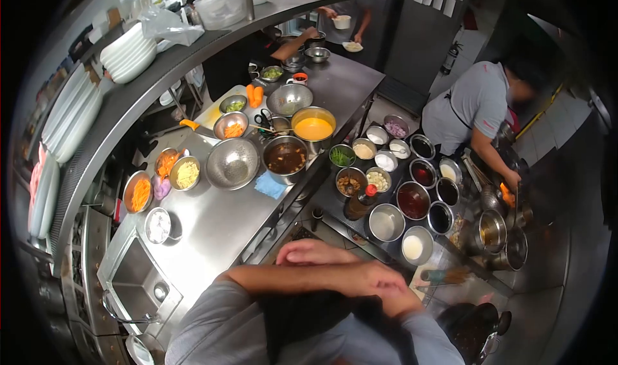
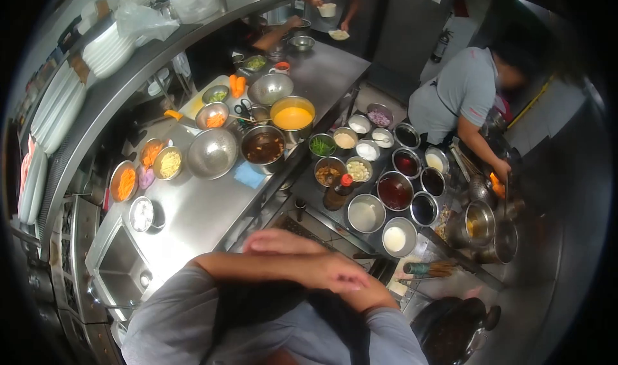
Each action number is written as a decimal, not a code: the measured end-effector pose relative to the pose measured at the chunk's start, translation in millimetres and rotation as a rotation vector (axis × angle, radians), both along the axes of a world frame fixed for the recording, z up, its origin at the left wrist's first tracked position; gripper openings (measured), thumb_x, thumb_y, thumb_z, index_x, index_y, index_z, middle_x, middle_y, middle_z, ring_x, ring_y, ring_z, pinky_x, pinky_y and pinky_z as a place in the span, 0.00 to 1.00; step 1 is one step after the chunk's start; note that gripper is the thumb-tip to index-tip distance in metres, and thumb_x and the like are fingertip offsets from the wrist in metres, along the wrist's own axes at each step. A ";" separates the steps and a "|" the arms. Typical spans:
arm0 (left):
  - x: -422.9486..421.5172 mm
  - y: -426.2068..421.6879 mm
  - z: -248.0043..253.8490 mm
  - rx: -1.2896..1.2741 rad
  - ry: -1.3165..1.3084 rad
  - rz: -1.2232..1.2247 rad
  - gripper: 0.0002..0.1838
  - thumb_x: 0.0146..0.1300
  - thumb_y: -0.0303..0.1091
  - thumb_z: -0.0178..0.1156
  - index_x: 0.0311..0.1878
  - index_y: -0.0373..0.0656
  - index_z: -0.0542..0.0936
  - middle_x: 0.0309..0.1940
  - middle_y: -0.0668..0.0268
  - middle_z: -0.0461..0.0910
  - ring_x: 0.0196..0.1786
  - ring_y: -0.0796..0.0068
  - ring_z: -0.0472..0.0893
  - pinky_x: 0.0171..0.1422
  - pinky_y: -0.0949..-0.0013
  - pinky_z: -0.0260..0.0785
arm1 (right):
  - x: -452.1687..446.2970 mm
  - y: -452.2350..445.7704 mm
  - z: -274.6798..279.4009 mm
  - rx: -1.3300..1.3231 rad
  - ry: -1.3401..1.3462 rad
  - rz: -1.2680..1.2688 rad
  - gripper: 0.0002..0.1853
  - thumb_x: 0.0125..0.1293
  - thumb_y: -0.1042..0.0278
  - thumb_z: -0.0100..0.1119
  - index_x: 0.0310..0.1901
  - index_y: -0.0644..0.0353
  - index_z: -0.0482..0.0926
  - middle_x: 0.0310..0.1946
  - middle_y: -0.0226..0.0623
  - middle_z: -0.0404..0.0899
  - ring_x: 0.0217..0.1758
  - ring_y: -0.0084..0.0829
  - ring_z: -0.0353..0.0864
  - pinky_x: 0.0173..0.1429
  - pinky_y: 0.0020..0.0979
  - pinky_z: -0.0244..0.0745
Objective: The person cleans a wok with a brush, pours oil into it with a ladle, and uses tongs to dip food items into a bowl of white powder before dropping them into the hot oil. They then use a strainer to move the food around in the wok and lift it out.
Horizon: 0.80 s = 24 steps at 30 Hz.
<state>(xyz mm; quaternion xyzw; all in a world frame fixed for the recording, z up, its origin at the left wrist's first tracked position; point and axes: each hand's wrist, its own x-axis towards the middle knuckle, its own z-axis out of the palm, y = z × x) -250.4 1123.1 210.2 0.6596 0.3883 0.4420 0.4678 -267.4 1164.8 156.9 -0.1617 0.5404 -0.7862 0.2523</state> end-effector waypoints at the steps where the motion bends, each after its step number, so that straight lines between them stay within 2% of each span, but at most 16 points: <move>1: 10.1 1.9 -2.7 0.033 -0.002 -0.087 0.12 0.69 0.32 0.58 0.52 0.39 0.80 0.44 0.60 0.83 0.47 0.70 0.82 0.52 0.68 0.73 | 0.9 -4.7 -10.1 0.028 0.008 0.017 0.19 0.73 0.54 0.55 0.52 0.64 0.78 0.46 0.36 0.81 0.53 0.25 0.76 0.60 0.28 0.70; 4: 24.0 3.3 -31.6 0.097 0.011 -0.117 0.12 0.68 0.30 0.58 0.53 0.39 0.80 0.45 0.58 0.83 0.48 0.65 0.82 0.52 0.65 0.73 | 13.1 0.4 -14.9 0.082 0.050 0.033 0.20 0.73 0.55 0.54 0.53 0.64 0.78 0.47 0.36 0.80 0.54 0.26 0.76 0.60 0.28 0.70; 6: 21.3 -3.2 -24.4 0.013 -0.047 -0.108 0.12 0.69 0.31 0.59 0.53 0.39 0.80 0.47 0.58 0.83 0.49 0.61 0.82 0.53 0.63 0.73 | 34.0 10.9 -11.5 0.115 0.083 0.020 0.20 0.73 0.55 0.54 0.53 0.65 0.78 0.46 0.38 0.81 0.54 0.25 0.76 0.60 0.29 0.69; 7: 17.4 -7.4 -19.5 0.015 0.041 -0.059 0.12 0.69 0.32 0.59 0.52 0.38 0.80 0.47 0.58 0.83 0.49 0.62 0.82 0.54 0.64 0.73 | 53.1 13.6 -10.8 0.108 0.072 -0.192 0.20 0.72 0.53 0.54 0.49 0.65 0.79 0.43 0.37 0.81 0.50 0.24 0.76 0.56 0.28 0.70; 9: 11.3 -14.1 -10.9 0.019 0.123 0.000 0.13 0.69 0.33 0.59 0.52 0.38 0.80 0.47 0.57 0.83 0.49 0.63 0.82 0.54 0.64 0.73 | 64.2 24.0 -12.7 0.106 0.058 -0.395 0.20 0.71 0.52 0.55 0.46 0.66 0.80 0.39 0.37 0.80 0.46 0.23 0.77 0.52 0.27 0.72; 11: 7.5 -20.2 -10.3 -0.085 0.110 -0.074 0.13 0.69 0.33 0.59 0.52 0.37 0.79 0.47 0.57 0.83 0.48 0.62 0.82 0.54 0.64 0.73 | 53.3 36.6 -28.1 0.130 -0.148 -0.181 0.21 0.69 0.50 0.57 0.36 0.65 0.79 0.33 0.34 0.78 0.37 0.22 0.74 0.41 0.24 0.69; 12: 7.0 -22.4 -15.3 -0.080 0.104 -0.062 0.13 0.69 0.33 0.59 0.52 0.37 0.79 0.47 0.57 0.83 0.48 0.62 0.82 0.54 0.64 0.73 | 50.5 35.4 -37.4 0.137 -0.152 -0.169 0.21 0.69 0.50 0.57 0.36 0.65 0.79 0.33 0.34 0.78 0.37 0.22 0.74 0.41 0.24 0.69; 14: 7.5 -25.5 -32.0 0.171 0.071 -0.047 0.12 0.68 0.32 0.60 0.51 0.37 0.80 0.46 0.57 0.83 0.48 0.61 0.82 0.53 0.63 0.73 | 47.9 28.3 -56.9 0.042 -0.155 -0.208 0.22 0.68 0.48 0.57 0.31 0.64 0.77 0.29 0.31 0.74 0.31 0.21 0.70 0.35 0.23 0.64; 15: 5.1 -28.5 -34.6 0.173 0.064 -0.034 0.12 0.68 0.32 0.60 0.51 0.37 0.80 0.46 0.57 0.83 0.48 0.61 0.82 0.53 0.63 0.73 | 43.4 25.3 -62.0 0.046 -0.162 -0.195 0.22 0.68 0.48 0.57 0.31 0.64 0.77 0.29 0.31 0.74 0.31 0.21 0.70 0.35 0.23 0.64; 17: -1.6 -35.8 -38.6 0.219 0.095 -0.049 0.11 0.67 0.30 0.60 0.49 0.36 0.80 0.43 0.56 0.83 0.48 0.59 0.82 0.52 0.62 0.73 | 33.0 18.4 -69.5 -0.117 -0.041 -0.157 0.20 0.69 0.52 0.55 0.37 0.66 0.79 0.38 0.39 0.79 0.43 0.26 0.77 0.48 0.24 0.70; 20: -9.7 -55.1 -31.4 0.278 0.013 -0.027 0.10 0.66 0.29 0.60 0.48 0.36 0.81 0.42 0.55 0.83 0.47 0.59 0.82 0.52 0.61 0.73 | 25.7 -22.2 5.2 -0.128 -0.074 -0.217 0.19 0.70 0.54 0.53 0.40 0.67 0.78 0.41 0.39 0.77 0.48 0.29 0.77 0.53 0.27 0.70; 22: -15.1 -59.9 -46.3 0.211 0.029 -0.074 0.10 0.66 0.29 0.60 0.48 0.37 0.81 0.42 0.55 0.83 0.47 0.58 0.83 0.52 0.61 0.73 | 20.3 -37.8 22.6 -0.100 -0.165 -0.213 0.20 0.69 0.52 0.55 0.43 0.66 0.77 0.41 0.38 0.79 0.47 0.27 0.78 0.52 0.27 0.72; 24: -22.6 -73.1 -55.0 0.140 0.043 -0.110 0.10 0.66 0.30 0.61 0.48 0.37 0.81 0.41 0.55 0.84 0.47 0.58 0.83 0.52 0.61 0.73 | 13.0 -48.5 13.1 -0.073 -0.256 -0.195 0.21 0.68 0.51 0.56 0.45 0.65 0.77 0.41 0.36 0.80 0.46 0.26 0.79 0.50 0.27 0.73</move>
